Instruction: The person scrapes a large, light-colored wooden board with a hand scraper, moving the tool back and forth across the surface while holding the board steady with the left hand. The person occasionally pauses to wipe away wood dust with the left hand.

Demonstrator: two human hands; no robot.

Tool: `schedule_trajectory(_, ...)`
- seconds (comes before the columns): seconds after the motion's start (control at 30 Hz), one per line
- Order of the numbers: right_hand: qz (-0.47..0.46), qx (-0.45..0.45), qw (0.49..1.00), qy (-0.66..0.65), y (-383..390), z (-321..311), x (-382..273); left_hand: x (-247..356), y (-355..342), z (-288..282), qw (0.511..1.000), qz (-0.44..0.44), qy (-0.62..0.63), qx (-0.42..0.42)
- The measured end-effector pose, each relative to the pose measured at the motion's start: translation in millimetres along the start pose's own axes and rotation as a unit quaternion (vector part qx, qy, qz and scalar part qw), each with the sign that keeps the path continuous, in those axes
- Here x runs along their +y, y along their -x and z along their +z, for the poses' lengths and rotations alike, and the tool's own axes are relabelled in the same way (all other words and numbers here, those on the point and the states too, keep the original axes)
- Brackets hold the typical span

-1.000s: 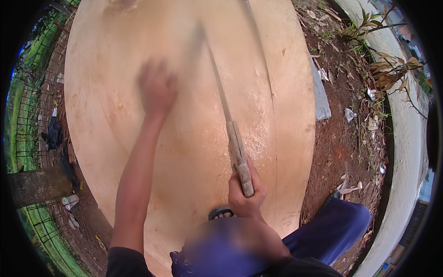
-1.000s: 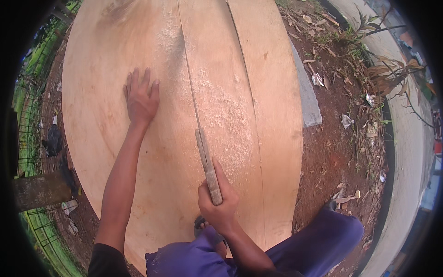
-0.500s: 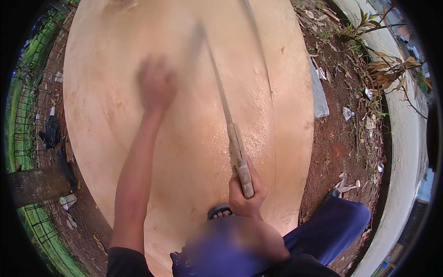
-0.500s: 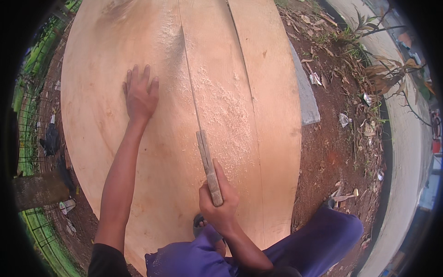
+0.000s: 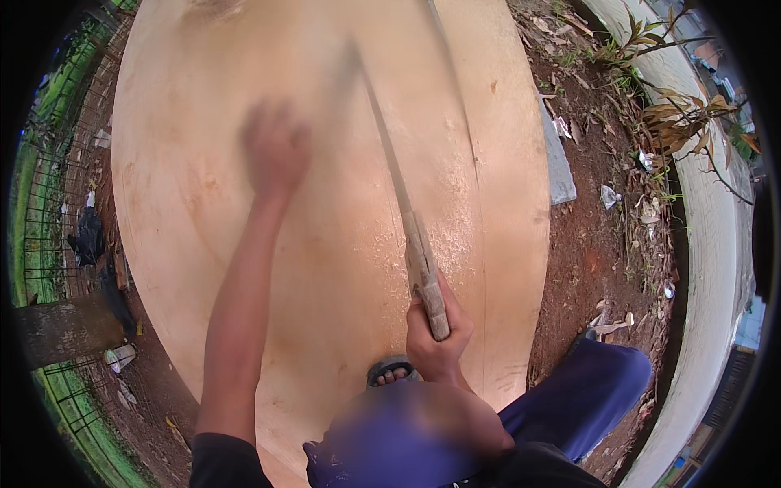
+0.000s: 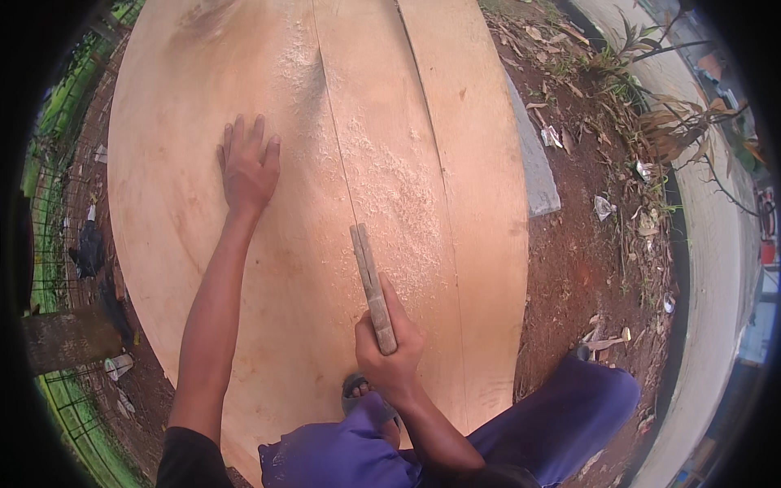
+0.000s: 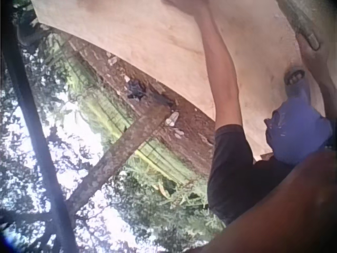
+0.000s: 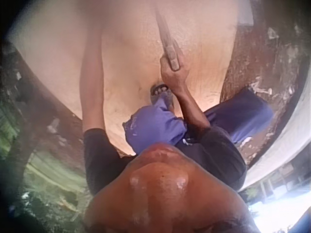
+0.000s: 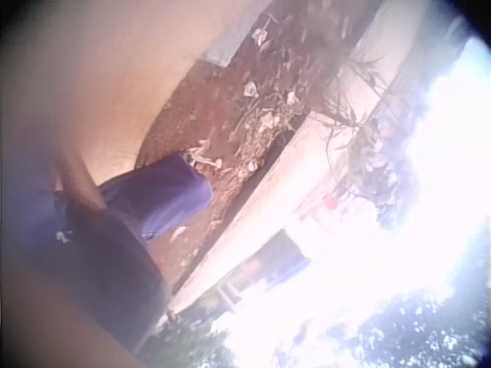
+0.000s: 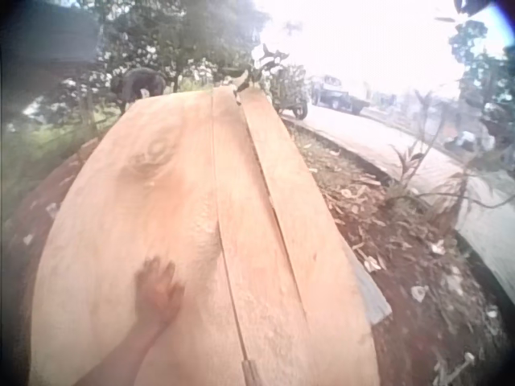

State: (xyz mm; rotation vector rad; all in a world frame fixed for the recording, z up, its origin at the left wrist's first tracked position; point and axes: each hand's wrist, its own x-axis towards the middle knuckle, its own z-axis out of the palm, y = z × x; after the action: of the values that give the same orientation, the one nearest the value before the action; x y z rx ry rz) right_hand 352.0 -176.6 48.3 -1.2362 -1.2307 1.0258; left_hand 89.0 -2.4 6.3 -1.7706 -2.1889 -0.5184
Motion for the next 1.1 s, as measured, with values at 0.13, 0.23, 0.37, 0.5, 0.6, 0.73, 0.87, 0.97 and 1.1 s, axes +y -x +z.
schedule_trajectory(0.13,0.048,-0.013,0.998,0.034,-79,36,-24,7,0,-3,1.0,0.008,0.007,-0.002)
schedule_trajectory(0.23,-0.012,-0.004,0.997,0.083,-207,78,-30,25,-11,-3,1.0,0.01,0.022,-0.016)
schedule_trajectory(0.37,0.024,-0.014,0.999,0.045,-144,67,-23,9,-9,-1,1.0,0.008,0.009,-0.004)
schedule_trajectory(0.5,-0.025,0.009,1.0,0.012,3,3,-4,-2,5,4,1.0,0.005,-0.003,-0.01)
schedule_trajectory(0.6,0.001,0.01,1.0,0.013,-7,2,-5,5,5,3,1.0,0.002,0.001,-0.017)
schedule_trajectory(0.73,-0.014,-0.002,0.998,0.064,-191,73,-22,21,-10,-2,1.0,0.001,0.016,-0.015)
schedule_trajectory(0.87,0.021,-0.01,0.998,0.05,-156,64,-18,12,-5,-3,1.0,0.002,0.001,-0.019)
schedule_trajectory(0.97,0.02,-0.011,0.999,0.029,-27,12,2,-4,9,3,1.0,0.001,-0.005,-0.017)
schedule_trajectory(1.1,0.019,0.0,1.0,-0.015,0,-9,2,7,2,2,1.0,0.0,0.013,-0.006)
